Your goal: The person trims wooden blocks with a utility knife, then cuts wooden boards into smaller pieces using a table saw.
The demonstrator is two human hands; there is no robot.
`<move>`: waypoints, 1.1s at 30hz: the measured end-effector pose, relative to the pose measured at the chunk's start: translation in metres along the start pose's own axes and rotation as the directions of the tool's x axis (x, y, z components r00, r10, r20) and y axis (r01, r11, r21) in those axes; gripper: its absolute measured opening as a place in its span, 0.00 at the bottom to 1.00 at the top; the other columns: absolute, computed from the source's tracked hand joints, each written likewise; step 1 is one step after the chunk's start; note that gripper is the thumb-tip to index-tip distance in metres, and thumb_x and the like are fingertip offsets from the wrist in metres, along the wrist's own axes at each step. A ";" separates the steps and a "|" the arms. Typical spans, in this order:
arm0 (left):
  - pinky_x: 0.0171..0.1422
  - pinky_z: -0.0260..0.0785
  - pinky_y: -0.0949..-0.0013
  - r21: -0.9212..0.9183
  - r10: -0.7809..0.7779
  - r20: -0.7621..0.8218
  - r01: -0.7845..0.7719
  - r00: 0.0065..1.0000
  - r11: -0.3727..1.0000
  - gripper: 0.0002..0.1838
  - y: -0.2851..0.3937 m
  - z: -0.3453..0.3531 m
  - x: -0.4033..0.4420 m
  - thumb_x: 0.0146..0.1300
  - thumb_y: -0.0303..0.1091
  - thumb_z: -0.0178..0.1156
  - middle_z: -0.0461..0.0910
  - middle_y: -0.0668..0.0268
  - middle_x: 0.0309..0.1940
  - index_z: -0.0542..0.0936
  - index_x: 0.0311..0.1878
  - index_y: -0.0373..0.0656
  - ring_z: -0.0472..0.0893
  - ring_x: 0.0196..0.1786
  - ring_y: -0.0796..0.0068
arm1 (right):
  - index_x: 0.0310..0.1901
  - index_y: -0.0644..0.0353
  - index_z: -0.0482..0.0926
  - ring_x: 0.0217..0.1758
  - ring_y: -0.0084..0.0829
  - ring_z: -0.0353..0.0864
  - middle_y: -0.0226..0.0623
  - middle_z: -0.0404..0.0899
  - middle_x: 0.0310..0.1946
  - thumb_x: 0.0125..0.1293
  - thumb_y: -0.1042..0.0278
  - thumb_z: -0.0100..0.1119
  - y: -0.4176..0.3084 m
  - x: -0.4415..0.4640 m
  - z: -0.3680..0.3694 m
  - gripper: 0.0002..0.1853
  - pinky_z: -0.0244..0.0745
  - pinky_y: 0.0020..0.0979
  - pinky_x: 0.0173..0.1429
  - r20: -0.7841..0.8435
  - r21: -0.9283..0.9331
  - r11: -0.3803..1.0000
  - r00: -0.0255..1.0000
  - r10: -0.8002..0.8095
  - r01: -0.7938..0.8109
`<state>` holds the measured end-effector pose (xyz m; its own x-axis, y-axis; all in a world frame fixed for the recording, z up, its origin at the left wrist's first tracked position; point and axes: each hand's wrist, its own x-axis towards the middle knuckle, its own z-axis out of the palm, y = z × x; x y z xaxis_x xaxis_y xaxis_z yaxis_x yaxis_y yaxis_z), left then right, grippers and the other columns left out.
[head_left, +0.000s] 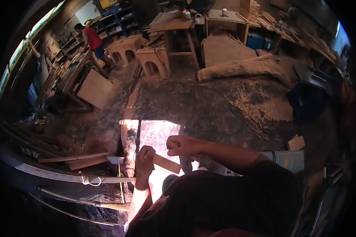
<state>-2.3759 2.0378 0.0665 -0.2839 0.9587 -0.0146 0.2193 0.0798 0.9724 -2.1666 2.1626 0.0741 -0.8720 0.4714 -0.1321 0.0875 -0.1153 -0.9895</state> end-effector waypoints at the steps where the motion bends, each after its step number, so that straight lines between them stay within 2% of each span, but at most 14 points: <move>1: 0.36 0.64 0.74 -0.006 -0.001 0.000 0.001 1.000 1.000 0.12 -0.011 0.000 0.023 0.71 0.40 0.56 0.73 0.71 0.29 0.76 0.39 0.41 0.71 0.30 0.83 | 0.30 0.53 0.67 0.24 0.15 0.64 0.25 0.69 0.25 0.67 0.55 0.62 0.009 0.017 -0.010 0.16 0.62 0.24 0.26 0.080 -0.075 0.996 0.996 -0.050 0.056; 2: 0.38 0.64 0.74 -0.045 0.070 -0.003 -0.070 0.998 0.997 0.13 -0.020 0.004 0.049 0.71 0.43 0.56 0.74 0.71 0.30 0.76 0.39 0.41 0.71 0.33 0.83 | 0.29 0.54 0.67 0.26 0.15 0.65 0.26 0.70 0.26 0.66 0.55 0.64 0.012 0.033 -0.022 0.17 0.63 0.25 0.28 0.158 -0.148 0.982 0.983 -0.094 0.118; 6: 0.40 0.64 0.76 -0.149 0.193 0.064 -0.181 0.979 0.972 0.20 -0.027 0.011 0.151 0.71 0.50 0.56 0.75 0.71 0.33 0.78 0.49 0.40 0.72 0.36 0.83 | 0.30 0.56 0.69 0.32 0.20 0.68 0.26 0.71 0.28 0.65 0.56 0.64 -0.017 0.082 -0.065 0.17 0.66 0.29 0.36 0.077 -0.161 0.979 0.988 0.137 -0.124; 8: 0.36 0.67 0.76 -0.366 0.119 0.154 -0.056 0.981 0.929 0.30 -0.049 0.011 0.207 0.70 0.57 0.57 0.73 0.70 0.29 0.73 0.60 0.39 0.72 0.31 0.82 | 0.36 0.58 0.73 0.32 0.19 0.69 0.26 0.72 0.28 0.65 0.57 0.64 -0.003 0.120 -0.098 0.14 0.67 0.29 0.36 -0.068 -0.165 0.981 0.994 0.090 -0.101; 11: 0.37 0.69 0.75 -0.423 0.050 0.254 0.064 0.966 0.904 0.30 -0.068 0.007 0.293 0.71 0.47 0.59 0.72 0.69 0.28 0.66 0.67 0.37 0.72 0.30 0.81 | 0.39 0.59 0.74 0.32 0.19 0.72 0.27 0.75 0.30 0.65 0.59 0.64 -0.002 0.167 -0.150 0.13 0.70 0.28 0.36 -0.294 -0.232 0.966 0.955 0.041 -0.113; 13: 0.38 0.70 0.74 -0.413 -0.115 0.406 0.294 0.907 0.862 0.29 -0.064 0.003 0.333 0.69 0.34 0.59 0.71 0.70 0.30 0.63 0.69 0.37 0.72 0.30 0.79 | 0.40 0.60 0.75 0.33 0.20 0.74 0.28 0.77 0.31 0.65 0.61 0.64 -0.021 0.187 -0.175 0.12 0.72 0.28 0.37 -0.443 -0.150 0.976 0.894 0.074 -0.155; 19: 0.39 0.71 0.70 -0.523 -0.141 0.540 0.462 0.830 0.716 0.28 -0.107 0.011 0.452 0.66 0.22 0.55 0.72 0.67 0.34 0.62 0.69 0.39 0.74 0.32 0.76 | 0.38 0.62 0.76 0.32 0.23 0.77 0.31 0.79 0.30 0.64 0.62 0.63 0.034 0.250 -0.286 0.12 0.73 0.32 0.36 -0.636 -0.138 0.985 0.772 -0.007 -0.104; 23: 0.42 0.74 0.67 -0.518 -0.229 0.487 0.489 0.843 0.702 0.23 -0.129 0.032 0.519 0.72 0.27 0.54 0.74 0.61 0.34 0.64 0.67 0.42 0.78 0.37 0.68 | 0.34 0.64 0.81 0.29 0.27 0.78 0.35 0.81 0.27 0.63 0.58 0.61 0.132 0.272 -0.372 0.15 0.73 0.36 0.31 -0.588 -0.012 0.814 0.662 0.464 -0.581; 25: 0.47 0.74 0.63 -0.503 -0.272 0.493 0.526 0.826 0.686 0.22 -0.137 0.042 0.552 0.74 0.30 0.52 0.75 0.60 0.36 0.63 0.68 0.45 0.79 0.39 0.65 | 0.38 0.65 0.83 0.30 0.28 0.79 0.38 0.83 0.29 0.64 0.56 0.60 0.275 0.291 -0.439 0.17 0.73 0.37 0.31 -0.542 0.057 0.856 0.704 0.459 -0.514; 28: 0.48 0.77 0.59 -0.456 -0.400 0.446 0.588 0.801 0.669 0.25 -0.119 0.065 0.601 0.73 0.29 0.52 0.74 0.60 0.39 0.59 0.71 0.49 0.79 0.41 0.63 | 0.40 0.65 0.83 0.30 0.26 0.80 0.40 0.83 0.29 0.67 0.54 0.58 0.244 0.348 -0.522 0.18 0.71 0.36 0.28 -0.569 -0.057 0.853 0.719 0.400 -0.519; 30: 0.46 0.77 0.60 -0.472 -0.405 0.397 0.562 0.823 0.679 0.26 -0.092 0.090 0.636 0.72 0.27 0.53 0.74 0.61 0.39 0.59 0.70 0.49 0.79 0.40 0.66 | 0.42 0.65 0.81 0.26 0.24 0.78 0.41 0.82 0.28 0.71 0.54 0.55 0.220 0.414 -0.609 0.18 0.69 0.33 0.24 -0.541 0.166 0.922 0.750 0.382 -0.350; 31: 0.44 0.78 0.61 -0.477 -0.411 0.353 0.540 0.840 0.694 0.27 -0.080 0.103 0.658 0.70 0.25 0.53 0.73 0.62 0.39 0.59 0.70 0.49 0.78 0.39 0.68 | 0.42 0.62 0.79 0.21 0.23 0.75 0.38 0.79 0.24 0.73 0.54 0.53 0.201 0.460 -0.656 0.17 0.66 0.31 0.20 -0.579 0.179 0.982 0.801 0.153 -0.058; 32: 0.44 0.78 0.61 -0.468 -0.406 0.356 0.537 0.842 0.702 0.27 -0.071 0.115 0.681 0.70 0.25 0.53 0.73 0.62 0.39 0.59 0.70 0.49 0.78 0.39 0.68 | 0.40 0.60 0.77 0.17 0.25 0.71 0.34 0.76 0.21 0.74 0.55 0.51 0.101 0.473 -0.671 0.16 0.64 0.30 0.19 -0.560 0.407 0.904 0.817 0.135 0.130; 33: 0.42 0.77 0.62 -0.488 -0.361 0.365 0.507 0.858 0.711 0.28 -0.064 0.128 0.702 0.69 0.24 0.53 0.73 0.62 0.38 0.59 0.71 0.49 0.77 0.37 0.69 | 0.39 0.59 0.77 0.19 0.24 0.72 0.33 0.76 0.23 0.75 0.58 0.51 0.029 0.479 -0.696 0.14 0.66 0.27 0.21 -0.491 0.403 0.863 0.868 -0.077 0.305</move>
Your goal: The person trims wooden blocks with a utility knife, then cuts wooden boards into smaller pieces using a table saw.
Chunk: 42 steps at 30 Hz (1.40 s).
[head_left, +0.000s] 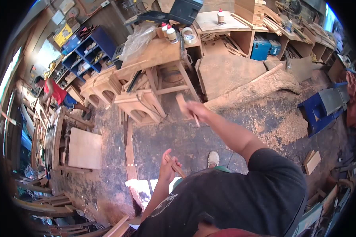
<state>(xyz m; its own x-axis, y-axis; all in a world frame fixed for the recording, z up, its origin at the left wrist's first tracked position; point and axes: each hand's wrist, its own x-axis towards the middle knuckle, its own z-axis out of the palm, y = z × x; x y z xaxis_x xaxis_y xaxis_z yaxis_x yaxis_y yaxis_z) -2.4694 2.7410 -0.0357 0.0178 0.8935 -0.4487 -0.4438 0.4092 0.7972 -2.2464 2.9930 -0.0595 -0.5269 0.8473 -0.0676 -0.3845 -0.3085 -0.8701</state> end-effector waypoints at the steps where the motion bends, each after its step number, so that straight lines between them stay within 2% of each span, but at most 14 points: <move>1: 0.41 0.76 0.64 -0.014 0.032 0.035 -0.031 0.999 0.999 0.29 0.007 0.013 0.019 0.68 0.23 0.52 0.73 0.63 0.38 0.59 0.71 0.49 0.76 0.35 0.71 | 0.45 0.60 0.76 0.27 0.24 0.78 0.35 0.80 0.31 0.76 0.59 0.50 -0.051 0.025 0.014 0.13 0.73 0.25 0.26 -0.094 0.003 0.999 0.995 0.035 -0.035; 3: 0.36 0.73 0.68 -0.009 0.029 0.028 -0.029 0.999 1.000 0.27 0.024 0.044 0.054 0.69 0.23 0.49 0.73 0.64 0.36 0.60 0.69 0.48 0.74 0.33 0.73 | 0.54 0.59 0.71 0.41 0.26 0.83 0.37 0.83 0.43 0.76 0.54 0.50 -0.103 0.065 0.012 0.17 0.80 0.24 0.37 -0.140 0.061 0.998 0.990 -0.001 0.009; 9: 0.32 0.70 0.74 -0.083 0.131 0.067 -0.125 0.989 0.989 0.21 0.058 0.105 0.180 0.74 0.43 0.53 0.74 0.64 0.36 0.64 0.65 0.48 0.76 0.34 0.74 | 0.46 0.60 0.73 0.34 0.26 0.80 0.39 0.83 0.42 0.77 0.46 0.47 -0.075 0.075 -0.022 0.21 0.77 0.30 0.37 -0.009 -0.178 0.983 0.999 0.032 -0.033; 11: 0.30 0.69 0.76 0.031 0.128 0.131 -0.133 0.983 0.991 0.23 0.070 0.135 0.223 0.73 0.48 0.55 0.76 0.64 0.39 0.66 0.64 0.47 0.78 0.35 0.75 | 0.45 0.61 0.74 0.39 0.25 0.77 0.39 0.81 0.40 0.77 0.42 0.43 -0.066 0.066 -0.033 0.25 0.75 0.32 0.44 -0.184 -0.210 0.975 0.982 0.039 -0.078; 17: 0.26 0.69 0.79 0.291 0.026 0.495 -0.194 0.868 0.937 0.24 0.078 0.216 0.372 0.68 0.36 0.61 0.78 0.67 0.43 0.67 0.64 0.43 0.78 0.34 0.81 | 0.52 0.61 0.73 0.52 0.29 0.76 0.39 0.79 0.47 0.80 0.46 0.36 -0.105 0.091 -0.133 0.24 0.73 0.36 0.58 -0.438 -0.348 0.909 0.897 0.059 -0.230; 21: 0.31 0.72 0.73 0.123 0.070 0.621 -0.186 0.780 0.975 0.34 0.101 0.273 0.443 0.62 0.29 0.60 0.78 0.63 0.37 0.61 0.71 0.41 0.77 0.29 0.76 | 0.55 0.61 0.73 0.52 0.30 0.77 0.38 0.78 0.48 0.79 0.47 0.38 -0.155 0.094 -0.203 0.24 0.74 0.38 0.57 -0.469 -0.410 0.904 0.878 -0.097 -0.119; 23: 0.33 0.73 0.71 0.221 -0.248 0.697 0.128 0.673 0.967 0.35 0.124 0.291 0.469 0.63 0.33 0.54 0.78 0.58 0.35 0.57 0.74 0.41 0.77 0.27 0.73 | 0.55 0.61 0.73 0.52 0.29 0.77 0.37 0.78 0.49 0.79 0.47 0.40 -0.177 0.095 -0.246 0.23 0.74 0.38 0.56 -0.554 -0.403 0.905 0.823 -0.124 -0.136; 25: 0.32 0.73 0.71 0.277 -0.276 0.664 0.113 0.695 0.954 0.36 0.135 0.298 0.486 0.63 0.38 0.50 0.78 0.57 0.33 0.55 0.75 0.41 0.77 0.26 0.71 | 0.53 0.60 0.76 0.44 0.26 0.77 0.34 0.80 0.42 0.74 0.44 0.51 -0.192 0.097 -0.300 0.24 0.74 0.31 0.48 -0.665 -0.415 0.857 0.745 -0.055 -0.306; 32: 0.24 0.71 0.74 0.262 -0.195 0.375 0.099 0.906 0.960 0.38 0.119 0.276 0.526 0.62 0.41 0.52 0.77 0.60 0.31 0.56 0.75 0.41 0.76 0.23 0.74 | 0.32 0.57 0.78 0.29 0.19 0.75 0.30 0.79 0.25 0.72 0.56 0.58 -0.291 0.200 -0.555 0.15 0.71 0.26 0.34 -0.594 -0.591 0.756 0.786 -0.171 -0.282; 34: 0.23 0.70 0.75 0.334 -0.194 0.270 0.097 0.943 0.938 0.38 0.112 0.287 0.515 0.63 0.44 0.54 0.76 0.62 0.30 0.56 0.75 0.43 0.75 0.23 0.74 | 0.32 0.60 0.80 0.32 0.30 0.81 0.38 0.81 0.25 0.67 0.52 0.61 -0.329 0.255 -0.620 0.17 0.75 0.36 0.40 -0.513 -0.830 0.481 0.727 -0.457 -0.283; 35: 0.22 0.69 0.76 0.223 -0.206 0.125 0.175 0.970 0.959 0.36 0.108 0.306 0.505 0.63 0.41 0.54 0.76 0.64 0.31 0.59 0.74 0.44 0.75 0.22 0.76 | 0.33 0.61 0.81 0.36 0.40 0.83 0.46 0.83 0.30 0.65 0.52 0.60 -0.363 0.280 -0.638 0.18 0.77 0.40 0.46 -0.563 -0.807 0.441 0.740 -0.369 -0.394; 36: 0.22 0.68 0.76 0.108 -0.233 -0.024 0.234 0.972 0.966 0.33 0.104 0.321 0.494 0.62 0.37 0.54 0.77 0.66 0.32 0.62 0.72 0.45 0.74 0.22 0.78 | 0.34 0.61 0.82 0.41 0.46 0.84 0.50 0.84 0.36 0.66 0.54 0.57 -0.360 0.320 -0.687 0.16 0.77 0.42 0.50 -0.466 -0.880 0.372 0.679 -0.567 -0.293; 37: 0.22 0.68 0.76 0.113 -0.202 -0.033 0.205 0.979 0.972 0.33 0.094 0.328 0.487 0.63 0.40 0.56 0.77 0.65 0.32 0.63 0.72 0.46 0.75 0.22 0.77 | 0.37 0.60 0.82 0.47 0.50 0.83 0.51 0.84 0.41 0.67 0.56 0.56 -0.405 0.324 -0.660 0.15 0.76 0.45 0.54 -0.646 -0.744 0.534 0.638 -0.419 -0.402; 42: 0.23 0.69 0.72 0.077 -0.204 -0.128 0.215 0.970 0.973 0.37 0.056 0.367 0.444 0.63 0.47 0.57 0.76 0.62 0.33 0.60 0.73 0.47 0.76 0.23 0.72 | 0.42 0.61 0.83 0.52 0.48 0.82 0.50 0.84 0.45 0.69 0.57 0.56 -0.436 0.443 -0.753 0.15 0.76 0.42 0.58 -0.620 -0.782 0.400 0.537 -0.572 -0.478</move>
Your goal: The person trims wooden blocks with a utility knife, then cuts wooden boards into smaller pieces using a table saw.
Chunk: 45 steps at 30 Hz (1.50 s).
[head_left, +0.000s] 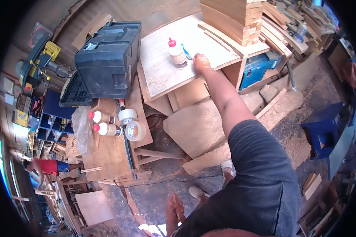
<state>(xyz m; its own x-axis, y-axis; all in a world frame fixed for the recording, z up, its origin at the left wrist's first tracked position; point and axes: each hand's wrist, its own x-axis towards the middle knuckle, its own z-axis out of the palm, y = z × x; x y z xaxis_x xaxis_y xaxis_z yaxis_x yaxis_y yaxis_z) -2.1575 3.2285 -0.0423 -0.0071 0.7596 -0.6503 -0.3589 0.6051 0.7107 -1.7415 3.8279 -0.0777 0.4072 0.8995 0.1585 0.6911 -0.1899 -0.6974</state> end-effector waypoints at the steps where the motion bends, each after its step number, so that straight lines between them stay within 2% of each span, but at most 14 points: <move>1: 0.24 0.70 0.71 -0.005 -0.046 -0.031 0.046 0.998 0.999 0.38 -0.001 0.011 -0.009 0.64 0.47 0.56 0.76 0.61 0.34 0.58 0.74 0.47 0.76 0.24 0.71 | 0.42 0.61 0.83 0.54 0.47 0.82 0.49 0.84 0.47 0.69 0.56 0.57 0.002 0.015 0.017 0.16 0.76 0.41 0.60 -0.050 -0.067 0.998 0.999 0.019 -0.022; 7: 0.28 0.73 0.68 -0.166 -0.069 -0.020 0.065 0.997 0.984 0.43 -0.011 0.031 -0.008 0.56 0.43 0.61 0.77 0.59 0.34 0.58 0.75 0.49 0.77 0.26 0.69 | 0.52 0.59 0.82 0.56 0.43 0.82 0.47 0.83 0.50 0.65 0.49 0.63 -0.017 0.041 0.016 0.23 0.76 0.40 0.61 0.090 -0.130 0.992 0.996 0.014 -0.002; 15: 0.26 0.69 0.71 -0.026 -0.055 -0.045 0.054 0.997 0.998 0.38 -0.002 0.067 0.009 0.58 0.40 0.54 0.76 0.60 0.33 0.59 0.74 0.45 0.75 0.25 0.71 | 0.56 0.61 0.79 0.59 0.42 0.81 0.46 0.81 0.55 0.62 0.55 0.63 -0.014 0.051 -0.024 0.24 0.77 0.39 0.62 0.226 -0.088 0.968 0.942 0.249 -0.235; 21: 0.25 0.68 0.72 0.055 -0.111 0.063 0.107 0.992 0.993 0.39 0.001 0.071 0.028 0.54 0.36 0.53 0.74 0.62 0.30 0.60 0.73 0.44 0.74 0.23 0.71 | 0.39 0.61 0.83 0.47 0.48 0.84 0.52 0.84 0.39 0.58 0.59 0.65 0.078 0.016 -0.072 0.14 0.78 0.45 0.54 0.076 0.095 0.995 0.997 0.016 -0.024; 23: 0.25 0.68 0.72 0.108 -0.130 0.106 0.119 0.986 0.987 0.40 0.006 0.072 0.036 0.53 0.36 0.53 0.74 0.62 0.29 0.60 0.73 0.44 0.74 0.22 0.71 | 0.34 0.59 0.82 0.35 0.40 0.85 0.45 0.84 0.29 0.58 0.65 0.66 0.108 -0.010 -0.099 0.07 0.79 0.39 0.44 -0.087 0.242 0.957 0.986 -0.145 0.162; 25: 0.25 0.68 0.73 0.087 -0.092 0.178 0.078 0.980 0.993 0.40 0.015 0.085 0.056 0.54 0.35 0.56 0.74 0.63 0.30 0.59 0.73 0.43 0.73 0.22 0.72 | 0.34 0.60 0.81 0.31 0.36 0.83 0.42 0.82 0.27 0.58 0.69 0.66 0.115 -0.061 -0.154 0.06 0.78 0.35 0.39 -0.233 0.169 0.909 0.911 -0.339 0.381; 27: 0.26 0.69 0.73 0.229 -0.050 0.227 -0.003 0.973 0.973 0.40 0.030 0.114 0.070 0.55 0.33 0.59 0.74 0.64 0.30 0.60 0.73 0.42 0.73 0.22 0.74 | 0.34 0.60 0.80 0.28 0.28 0.81 0.39 0.81 0.25 0.57 0.73 0.67 0.117 -0.126 -0.207 0.05 0.77 0.32 0.36 -0.295 0.212 0.857 0.867 -0.403 0.470; 29: 0.27 0.69 0.74 0.354 0.002 0.278 -0.105 0.961 0.929 0.39 0.043 0.139 0.084 0.55 0.32 0.62 0.75 0.65 0.31 0.62 0.72 0.41 0.73 0.23 0.76 | 0.34 0.60 0.79 0.28 0.21 0.78 0.32 0.79 0.24 0.59 0.74 0.68 0.109 -0.206 -0.257 0.06 0.76 0.27 0.34 -0.211 0.413 0.842 0.936 -0.282 0.346; 33: 0.39 0.73 0.75 0.538 0.231 0.524 -0.528 0.820 0.657 0.33 0.052 0.204 0.107 0.55 0.27 0.67 0.76 0.68 0.33 0.69 0.65 0.35 0.77 0.33 0.80 | 0.36 0.58 0.78 0.26 0.14 0.70 0.20 0.74 0.24 0.61 0.73 0.67 0.134 -0.356 -0.279 0.06 0.69 0.22 0.31 0.162 0.727 0.663 0.983 0.086 -0.178; 35: 0.47 0.74 0.73 0.552 0.118 0.612 -0.529 0.782 0.644 0.32 0.043 0.230 0.112 0.56 0.26 0.67 0.77 0.66 0.39 0.69 0.64 0.34 0.78 0.41 0.79 | 0.35 0.58 0.77 0.28 0.14 0.72 0.19 0.75 0.27 0.64 0.72 0.66 0.137 -0.423 -0.267 0.06 0.71 0.21 0.32 0.166 0.838 0.513 0.982 0.088 -0.188; 37: 0.50 0.74 0.72 0.394 0.006 0.829 -0.592 0.559 0.703 0.31 0.026 0.255 0.100 0.57 0.25 0.66 0.79 0.63 0.47 0.67 0.64 0.35 0.80 0.44 0.76 | 0.37 0.60 0.76 0.30 0.15 0.74 0.22 0.76 0.27 0.64 0.73 0.65 0.113 -0.483 -0.272 0.06 0.73 0.22 0.34 0.205 0.851 0.431 0.946 0.250 -0.299; 41: 0.56 0.74 0.68 0.467 -0.379 0.884 -0.514 0.273 0.720 0.31 -0.023 0.252 0.077 0.58 0.25 0.66 0.76 0.59 0.53 0.66 0.64 0.35 0.80 0.53 0.69 | 0.45 0.61 0.76 0.37 0.20 0.80 0.30 0.82 0.35 0.70 0.68 0.61 0.071 -0.573 -0.266 0.08 0.79 0.26 0.43 -0.025 0.926 0.337 0.862 0.506 -0.171; 42: 0.55 0.74 0.70 0.490 -0.430 0.872 -0.405 0.234 0.772 0.29 -0.017 0.256 0.035 0.58 0.25 0.64 0.77 0.62 0.51 0.68 0.63 0.36 0.80 0.50 0.73 | 0.45 0.61 0.76 0.37 0.20 0.80 0.30 0.82 0.35 0.70 0.68 0.61 0.060 -0.592 -0.270 0.08 0.79 0.26 0.43 -0.105 0.922 0.364 0.819 0.564 -0.132; 45: 0.52 0.74 0.72 0.453 -0.470 0.880 -0.407 0.065 0.793 0.27 -0.048 0.237 0.020 0.59 0.25 0.63 0.76 0.63 0.49 0.69 0.63 0.37 0.80 0.47 0.76 | 0.51 0.63 0.75 0.40 0.20 0.80 0.31 0.81 0.37 0.73 0.64 0.59 0.021 -0.654 -0.276 0.13 0.79 0.27 0.47 -0.306 0.905 0.425 0.675 0.671 -0.012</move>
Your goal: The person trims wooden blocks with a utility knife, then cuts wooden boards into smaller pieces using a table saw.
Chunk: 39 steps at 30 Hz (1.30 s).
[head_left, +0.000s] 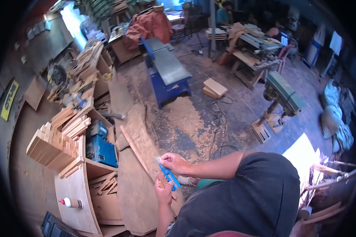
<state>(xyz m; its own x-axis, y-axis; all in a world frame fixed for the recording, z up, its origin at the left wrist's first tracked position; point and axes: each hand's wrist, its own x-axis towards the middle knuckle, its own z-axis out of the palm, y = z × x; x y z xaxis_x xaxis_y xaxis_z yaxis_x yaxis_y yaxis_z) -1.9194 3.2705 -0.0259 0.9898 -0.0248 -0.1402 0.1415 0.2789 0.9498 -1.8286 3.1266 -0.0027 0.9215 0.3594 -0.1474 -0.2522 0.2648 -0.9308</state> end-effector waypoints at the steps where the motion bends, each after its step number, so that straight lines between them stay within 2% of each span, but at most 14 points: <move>1: 0.50 0.75 0.72 0.062 0.012 -0.030 -0.010 0.999 0.998 0.26 0.003 0.021 -0.007 0.57 0.26 0.63 0.79 0.64 0.46 0.71 0.61 0.38 0.81 0.45 0.76 | 0.56 0.64 0.72 0.43 0.21 0.79 0.31 0.81 0.40 0.73 0.63 0.58 -0.003 -0.021 -0.011 0.16 0.77 0.27 0.50 0.037 0.029 1.000 0.999 0.000 -0.001; 3: 0.49 0.73 0.72 0.044 -0.017 0.009 0.016 1.000 0.999 0.26 -0.005 0.044 -0.014 0.60 0.25 0.63 0.77 0.65 0.47 0.70 0.62 0.36 0.79 0.46 0.77 | 0.65 0.65 0.67 0.46 0.19 0.77 0.30 0.79 0.43 0.73 0.62 0.57 -0.002 -0.054 -0.030 0.24 0.75 0.27 0.53 0.087 0.070 0.997 0.996 -0.017 0.011; 6: 0.49 0.74 0.72 0.123 -0.035 0.064 0.026 0.997 0.992 0.27 -0.005 0.071 -0.022 0.60 0.25 0.63 0.76 0.64 0.49 0.70 0.62 0.34 0.79 0.47 0.77 | 0.66 0.64 0.65 0.48 0.20 0.77 0.31 0.78 0.45 0.74 0.64 0.56 0.001 -0.086 -0.048 0.24 0.74 0.28 0.55 0.087 0.060 0.997 0.995 -0.052 0.047; 10: 0.45 0.76 0.73 0.022 0.055 0.112 -0.058 0.992 0.998 0.26 -0.009 0.105 -0.026 0.60 0.25 0.63 0.77 0.62 0.49 0.69 0.62 0.33 0.80 0.47 0.75 | 0.59 0.64 0.66 0.40 0.24 0.80 0.35 0.78 0.43 0.76 0.65 0.51 -0.016 -0.104 -0.067 0.17 0.81 0.29 0.44 -0.076 0.192 0.981 0.997 -0.019 0.033; 12: 0.38 0.76 0.74 -0.003 0.059 0.110 -0.059 0.992 0.998 0.26 0.001 0.121 -0.028 0.60 0.26 0.63 0.80 0.62 0.42 0.69 0.61 0.33 0.81 0.39 0.75 | 0.55 0.62 0.66 0.34 0.24 0.80 0.34 0.76 0.38 0.77 0.64 0.49 -0.040 -0.106 -0.082 0.13 0.82 0.29 0.36 -0.137 0.286 0.954 0.989 -0.051 0.089; 15: 0.28 0.70 0.77 0.144 -0.043 0.126 0.025 0.991 0.989 0.26 0.006 0.132 -0.022 0.59 0.27 0.64 0.77 0.66 0.29 0.69 0.60 0.35 0.75 0.23 0.80 | 0.53 0.59 0.66 0.31 0.23 0.79 0.32 0.75 0.35 0.78 0.62 0.48 -0.074 -0.103 -0.123 0.12 0.82 0.29 0.35 -0.134 0.199 0.969 0.983 -0.124 0.150; 18: 0.25 0.68 0.77 0.158 -0.041 0.136 0.019 0.990 0.987 0.26 0.012 0.161 -0.008 0.59 0.28 0.64 0.75 0.68 0.28 0.69 0.61 0.36 0.73 0.21 0.81 | 0.52 0.57 0.66 0.29 0.22 0.77 0.31 0.74 0.36 0.77 0.58 0.49 -0.111 -0.106 -0.164 0.12 0.80 0.28 0.35 -0.123 0.197 0.964 0.980 -0.155 0.177; 23: 0.23 0.64 0.79 0.071 -0.058 0.221 0.044 0.974 0.997 0.28 0.015 0.226 0.031 0.65 0.33 0.60 0.72 0.70 0.26 0.66 0.66 0.37 0.70 0.20 0.83 | 0.50 0.59 0.69 0.29 0.18 0.76 0.30 0.76 0.34 0.77 0.58 0.50 -0.149 -0.130 -0.221 0.13 0.75 0.25 0.34 0.004 -0.171 0.960 0.975 -0.223 0.220; 26: 0.25 0.63 0.80 -0.048 -0.052 0.277 0.068 0.959 0.997 0.30 0.040 0.271 0.034 0.68 0.37 0.57 0.72 0.71 0.26 0.64 0.70 0.37 0.71 0.22 0.84 | 0.66 0.58 0.68 0.36 0.19 0.72 0.27 0.75 0.36 0.78 0.48 0.43 -0.160 -0.136 -0.256 0.25 0.70 0.24 0.42 0.145 -0.192 0.941 0.956 -0.254 0.279; 27: 0.26 0.63 0.80 -0.088 -0.029 0.316 0.059 0.948 0.994 0.31 0.045 0.281 0.039 0.68 0.37 0.57 0.72 0.70 0.27 0.63 0.71 0.38 0.71 0.23 0.84 | 0.64 0.59 0.70 0.36 0.18 0.72 0.28 0.74 0.36 0.78 0.51 0.45 -0.175 -0.145 -0.260 0.23 0.70 0.23 0.44 0.151 -0.325 0.907 0.961 -0.232 0.270; 30: 0.27 0.64 0.80 0.049 -0.022 0.295 0.008 0.955 0.999 0.32 0.055 0.303 0.042 0.68 0.38 0.59 0.73 0.70 0.27 0.63 0.72 0.37 0.71 0.23 0.84 | 0.59 0.61 0.73 0.38 0.35 0.78 0.38 0.77 0.35 0.73 0.57 0.55 -0.202 -0.158 -0.272 0.19 0.73 0.33 0.46 0.255 -0.736 0.503 0.874 -0.415 0.453; 31: 0.28 0.64 0.80 0.050 0.013 0.286 -0.029 0.958 0.998 0.32 0.058 0.309 0.042 0.67 0.39 0.60 0.74 0.70 0.28 0.65 0.71 0.37 0.71 0.23 0.84 | 0.59 0.61 0.73 0.38 0.35 0.78 0.38 0.77 0.35 0.73 0.57 0.55 -0.212 -0.161 -0.274 0.19 0.73 0.33 0.46 0.261 -0.732 0.506 0.873 -0.411 0.457; 33: 0.27 0.64 0.80 0.053 0.038 0.280 -0.055 0.959 0.997 0.31 0.061 0.317 0.042 0.67 0.38 0.60 0.74 0.70 0.28 0.65 0.70 0.37 0.71 0.23 0.84 | 0.55 0.58 0.74 0.45 0.49 0.82 0.51 0.80 0.41 0.69 0.53 0.59 -0.231 -0.168 -0.277 0.20 0.75 0.42 0.47 0.343 -0.829 0.351 0.891 -0.297 0.436; 39: 0.30 0.66 0.78 0.160 0.025 0.276 -0.072 0.961 0.984 0.33 0.068 0.324 0.035 0.63 0.37 0.65 0.76 0.70 0.32 0.68 0.68 0.36 0.73 0.27 0.84 | 0.52 0.56 0.76 0.43 0.46 0.84 0.44 0.82 0.39 0.68 0.50 0.59 -0.271 -0.171 -0.276 0.20 0.79 0.43 0.44 0.456 -0.886 -0.046 0.849 -0.269 0.461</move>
<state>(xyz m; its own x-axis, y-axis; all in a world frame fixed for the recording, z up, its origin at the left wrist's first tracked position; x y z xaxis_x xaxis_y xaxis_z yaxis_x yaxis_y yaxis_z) -1.8706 2.9777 0.1247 0.9588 -0.2821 -0.0333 0.0705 0.1227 0.9899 -1.8363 2.7465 0.1821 0.7151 0.6416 0.2774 0.6984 -0.6394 -0.3217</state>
